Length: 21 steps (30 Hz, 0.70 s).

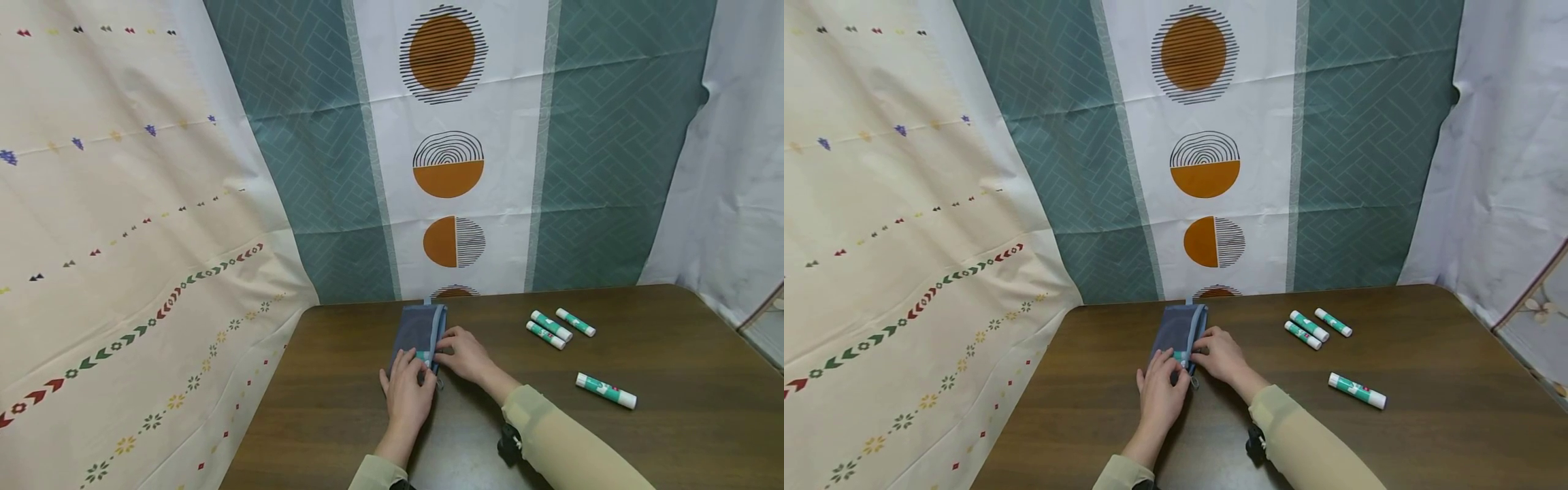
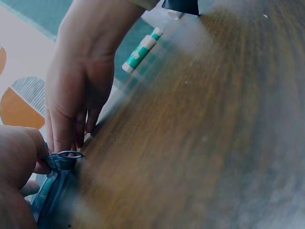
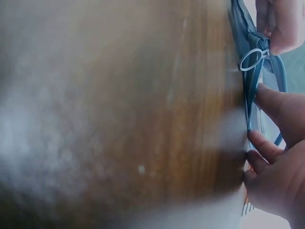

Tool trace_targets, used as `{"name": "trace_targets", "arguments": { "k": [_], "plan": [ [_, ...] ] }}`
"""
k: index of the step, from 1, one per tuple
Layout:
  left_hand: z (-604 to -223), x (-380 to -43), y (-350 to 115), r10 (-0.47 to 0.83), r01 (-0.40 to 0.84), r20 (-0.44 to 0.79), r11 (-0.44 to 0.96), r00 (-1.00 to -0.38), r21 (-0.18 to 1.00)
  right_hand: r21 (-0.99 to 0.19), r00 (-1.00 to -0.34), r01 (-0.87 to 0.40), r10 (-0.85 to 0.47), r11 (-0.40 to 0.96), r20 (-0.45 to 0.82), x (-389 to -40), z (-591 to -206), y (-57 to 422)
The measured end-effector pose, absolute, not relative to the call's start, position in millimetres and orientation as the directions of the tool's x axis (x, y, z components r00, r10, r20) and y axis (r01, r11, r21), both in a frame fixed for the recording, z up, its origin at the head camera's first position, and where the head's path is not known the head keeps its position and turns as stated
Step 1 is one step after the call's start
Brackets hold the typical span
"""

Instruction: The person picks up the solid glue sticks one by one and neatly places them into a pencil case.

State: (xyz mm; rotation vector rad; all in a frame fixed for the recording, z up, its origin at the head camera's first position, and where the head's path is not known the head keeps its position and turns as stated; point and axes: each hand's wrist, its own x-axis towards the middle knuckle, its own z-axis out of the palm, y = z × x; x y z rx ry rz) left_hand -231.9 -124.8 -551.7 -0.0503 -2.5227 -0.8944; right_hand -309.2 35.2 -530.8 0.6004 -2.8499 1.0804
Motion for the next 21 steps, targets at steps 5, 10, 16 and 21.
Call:
{"name": "trace_targets", "arguments": {
  "k": [5, 10, 16, 21],
  "plan": [
    [-551.4, -231.7, -124.9, -0.117, 0.180, 0.431, 0.789, -0.895, 0.588, -0.629, -0.927, -0.362, -0.334, 0.688, 0.168, -309.0, -531.9, 33.7],
    [-551.2, -231.5, -124.7, -0.118, 0.182, 0.431, 0.785, -0.895, 0.592, -0.626, -0.930, -0.355, -0.328, 0.694, 0.163, -309.8, -532.6, 33.0],
    [-550.4, -230.8, -124.4, -0.119, 0.182, 0.428, 0.780, -0.896, 0.599, -0.632, -0.931, -0.350, -0.334, 0.691, 0.150, -310.4, -532.5, 34.4],
    [-549.7, -230.6, -124.5, -0.118, 0.183, 0.425, 0.778, -0.897, 0.602, -0.653, -0.931, -0.343, -0.336, 0.675, 0.141, -310.4, -531.4, 36.2]
  ]
}}
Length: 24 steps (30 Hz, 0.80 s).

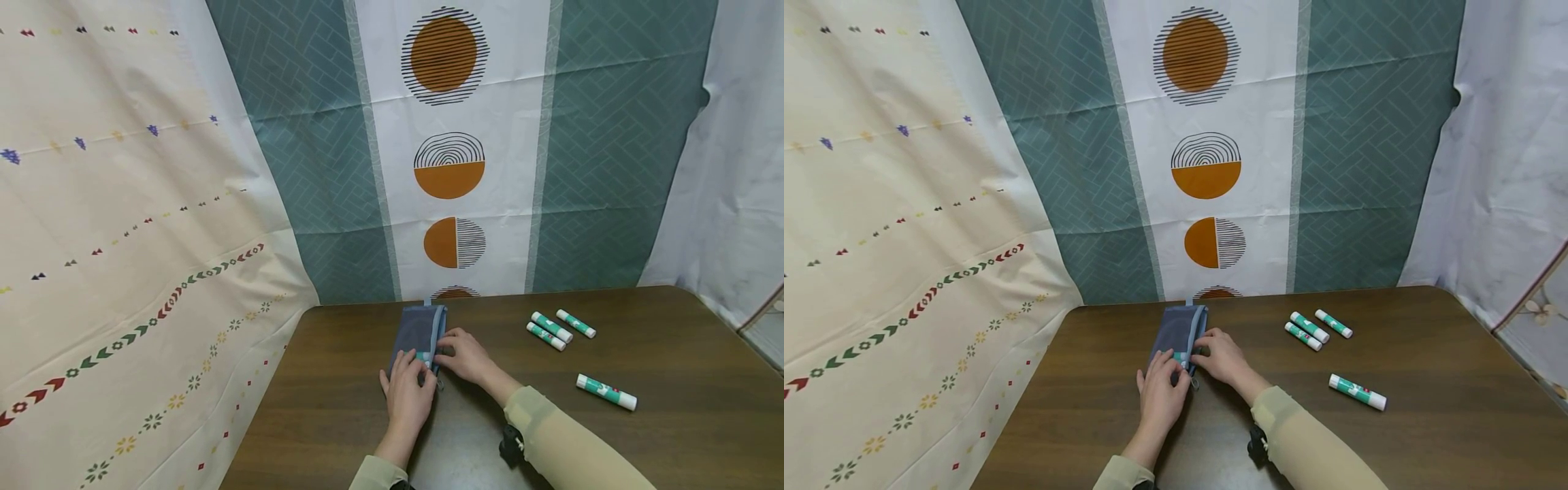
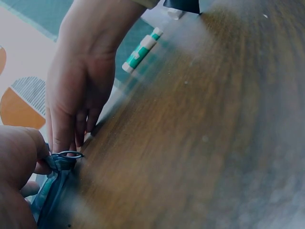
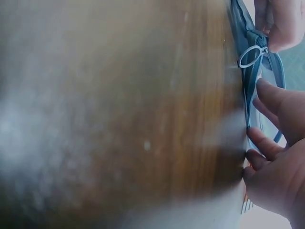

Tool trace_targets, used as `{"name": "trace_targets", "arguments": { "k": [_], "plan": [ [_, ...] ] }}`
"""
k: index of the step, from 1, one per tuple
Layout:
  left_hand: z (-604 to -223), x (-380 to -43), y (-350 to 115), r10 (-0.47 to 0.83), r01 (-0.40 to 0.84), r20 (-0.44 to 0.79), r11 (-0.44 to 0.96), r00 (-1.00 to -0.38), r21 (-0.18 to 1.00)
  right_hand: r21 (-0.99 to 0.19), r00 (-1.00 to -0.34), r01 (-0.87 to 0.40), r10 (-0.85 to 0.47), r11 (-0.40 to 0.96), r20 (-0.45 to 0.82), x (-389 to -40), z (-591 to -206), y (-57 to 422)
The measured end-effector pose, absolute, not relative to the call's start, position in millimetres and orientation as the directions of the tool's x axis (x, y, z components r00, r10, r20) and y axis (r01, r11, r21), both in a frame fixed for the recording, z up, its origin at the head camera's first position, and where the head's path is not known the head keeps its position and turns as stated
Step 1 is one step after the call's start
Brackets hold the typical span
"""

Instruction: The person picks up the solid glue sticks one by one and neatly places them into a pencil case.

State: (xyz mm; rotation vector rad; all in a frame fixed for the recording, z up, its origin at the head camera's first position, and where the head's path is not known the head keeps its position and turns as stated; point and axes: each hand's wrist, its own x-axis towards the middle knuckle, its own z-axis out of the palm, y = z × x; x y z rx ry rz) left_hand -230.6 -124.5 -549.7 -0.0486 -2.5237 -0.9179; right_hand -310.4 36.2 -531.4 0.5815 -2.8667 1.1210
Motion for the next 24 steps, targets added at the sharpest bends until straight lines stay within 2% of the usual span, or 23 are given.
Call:
{"name": "trace_targets", "arguments": {
  "k": [13, 24],
  "plan": [
    [-550, -231, -124, -0.118, 0.184, 0.439, 0.788, -0.891, 0.587, -0.656, -0.910, -0.399, -0.366, 0.641, 0.196, -307, -529, 48],
    [-551, -231, -125, -0.114, 0.201, 0.460, 0.790, -0.880, 0.579, -0.652, -0.926, -0.357, -0.347, 0.669, 0.150, -303, -525, 67]
  ]
}}
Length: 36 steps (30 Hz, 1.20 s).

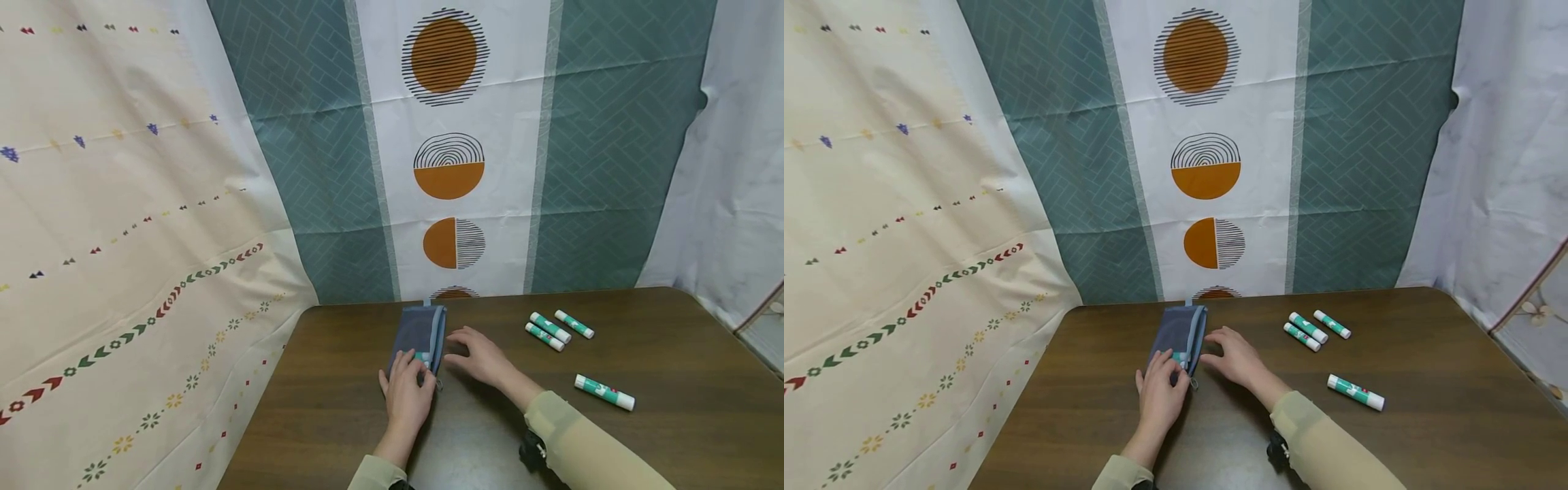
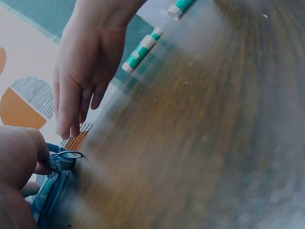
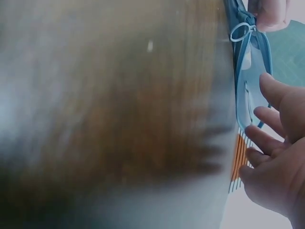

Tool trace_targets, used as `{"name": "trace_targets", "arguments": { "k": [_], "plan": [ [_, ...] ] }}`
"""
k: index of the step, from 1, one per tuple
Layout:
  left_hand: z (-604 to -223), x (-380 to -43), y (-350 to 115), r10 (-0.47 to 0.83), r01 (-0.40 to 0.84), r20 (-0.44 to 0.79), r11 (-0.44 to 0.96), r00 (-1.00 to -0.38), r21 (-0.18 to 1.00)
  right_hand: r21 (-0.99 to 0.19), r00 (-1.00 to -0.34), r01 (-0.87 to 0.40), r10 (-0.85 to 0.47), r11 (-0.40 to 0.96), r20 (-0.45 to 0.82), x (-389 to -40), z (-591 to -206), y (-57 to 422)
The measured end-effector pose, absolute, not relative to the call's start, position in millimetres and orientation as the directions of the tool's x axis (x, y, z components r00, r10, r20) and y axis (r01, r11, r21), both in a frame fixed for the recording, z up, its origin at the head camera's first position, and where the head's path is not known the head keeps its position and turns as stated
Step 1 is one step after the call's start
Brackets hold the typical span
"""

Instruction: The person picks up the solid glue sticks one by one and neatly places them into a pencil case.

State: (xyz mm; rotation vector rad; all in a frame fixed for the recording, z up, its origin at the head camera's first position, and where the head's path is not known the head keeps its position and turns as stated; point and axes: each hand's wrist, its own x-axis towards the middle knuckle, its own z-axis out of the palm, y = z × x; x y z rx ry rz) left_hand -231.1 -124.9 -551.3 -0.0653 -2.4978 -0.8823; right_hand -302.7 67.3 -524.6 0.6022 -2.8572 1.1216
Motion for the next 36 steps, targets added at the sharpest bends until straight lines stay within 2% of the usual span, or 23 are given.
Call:
{"name": "trace_targets", "arguments": {
  "k": [10, 29, 36],
  "plan": [
    [-552, -231, -125, -0.115, 0.206, 0.467, 0.788, -0.877, 0.581, -0.648, -0.932, -0.335, -0.343, 0.683, 0.121, -294, -515, 87],
    [-550, -229, -126, -0.117, 0.200, 0.458, 0.786, -0.881, 0.585, -0.590, -0.920, -0.383, -0.350, 0.711, 0.175, -267, -504, 144],
    [-549, -228, -126, -0.116, 0.196, 0.448, 0.783, -0.887, 0.591, -0.557, -0.912, -0.410, -0.341, 0.722, 0.230, -259, -504, 168]
  ]
}}
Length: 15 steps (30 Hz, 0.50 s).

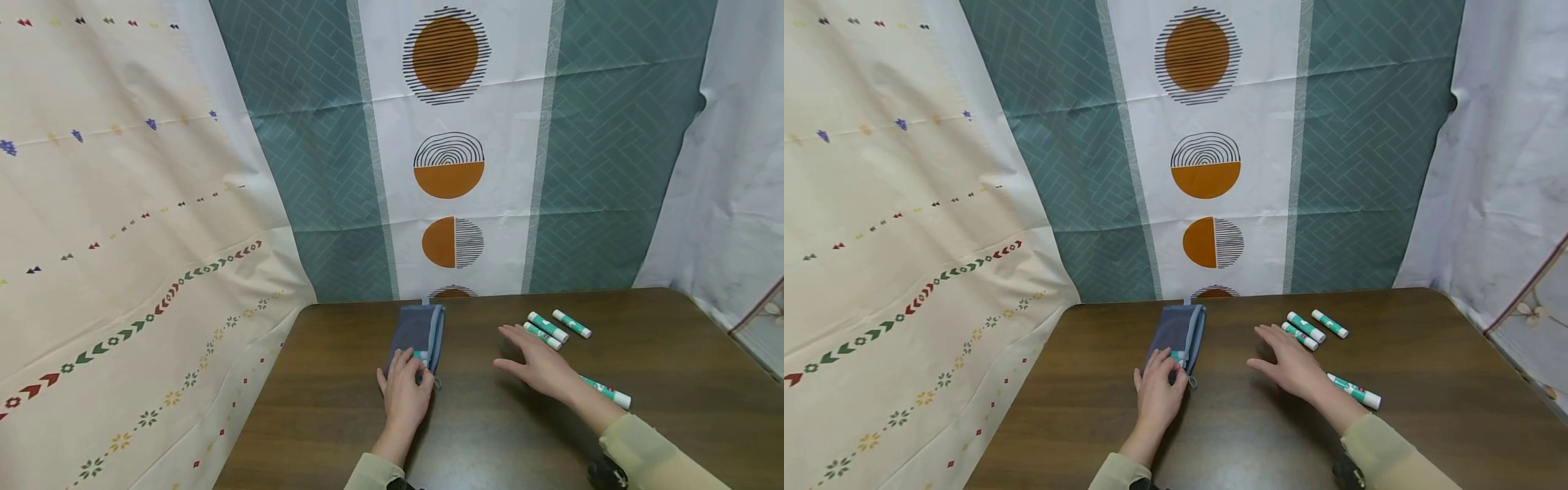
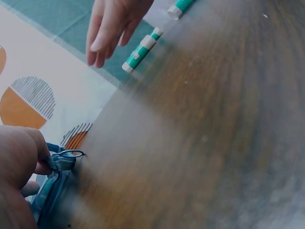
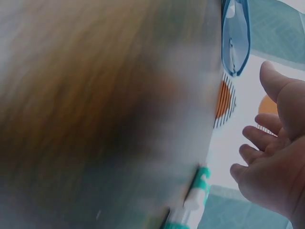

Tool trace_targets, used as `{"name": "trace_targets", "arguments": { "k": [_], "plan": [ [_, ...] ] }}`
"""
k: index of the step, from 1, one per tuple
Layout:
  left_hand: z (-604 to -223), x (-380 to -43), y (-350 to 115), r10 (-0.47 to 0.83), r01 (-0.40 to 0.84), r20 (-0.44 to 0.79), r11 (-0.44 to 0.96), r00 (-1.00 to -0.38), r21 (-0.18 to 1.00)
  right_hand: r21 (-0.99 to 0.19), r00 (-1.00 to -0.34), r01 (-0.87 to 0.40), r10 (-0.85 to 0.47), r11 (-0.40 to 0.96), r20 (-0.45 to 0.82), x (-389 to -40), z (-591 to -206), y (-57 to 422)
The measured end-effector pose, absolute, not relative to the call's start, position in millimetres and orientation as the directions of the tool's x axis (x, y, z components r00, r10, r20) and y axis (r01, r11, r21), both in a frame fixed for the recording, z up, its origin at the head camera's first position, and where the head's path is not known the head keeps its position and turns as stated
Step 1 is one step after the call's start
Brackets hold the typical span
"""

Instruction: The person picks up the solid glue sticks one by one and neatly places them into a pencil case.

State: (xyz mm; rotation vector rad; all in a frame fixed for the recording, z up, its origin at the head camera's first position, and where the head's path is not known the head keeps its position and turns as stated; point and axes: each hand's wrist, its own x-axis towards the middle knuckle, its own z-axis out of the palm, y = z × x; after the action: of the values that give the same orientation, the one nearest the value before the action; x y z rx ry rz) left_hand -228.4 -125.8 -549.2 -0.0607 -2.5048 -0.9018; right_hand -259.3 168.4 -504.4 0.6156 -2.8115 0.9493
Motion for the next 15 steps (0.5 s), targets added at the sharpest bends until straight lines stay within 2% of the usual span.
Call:
{"name": "trace_targets", "arguments": {
  "k": [15],
  "plan": [
    [-550, -230, -127, -0.116, 0.201, 0.449, 0.777, -0.886, 0.597, -0.517, -0.917, -0.397, -0.311, 0.758, 0.248, -239, -502, 208]
  ]
}}
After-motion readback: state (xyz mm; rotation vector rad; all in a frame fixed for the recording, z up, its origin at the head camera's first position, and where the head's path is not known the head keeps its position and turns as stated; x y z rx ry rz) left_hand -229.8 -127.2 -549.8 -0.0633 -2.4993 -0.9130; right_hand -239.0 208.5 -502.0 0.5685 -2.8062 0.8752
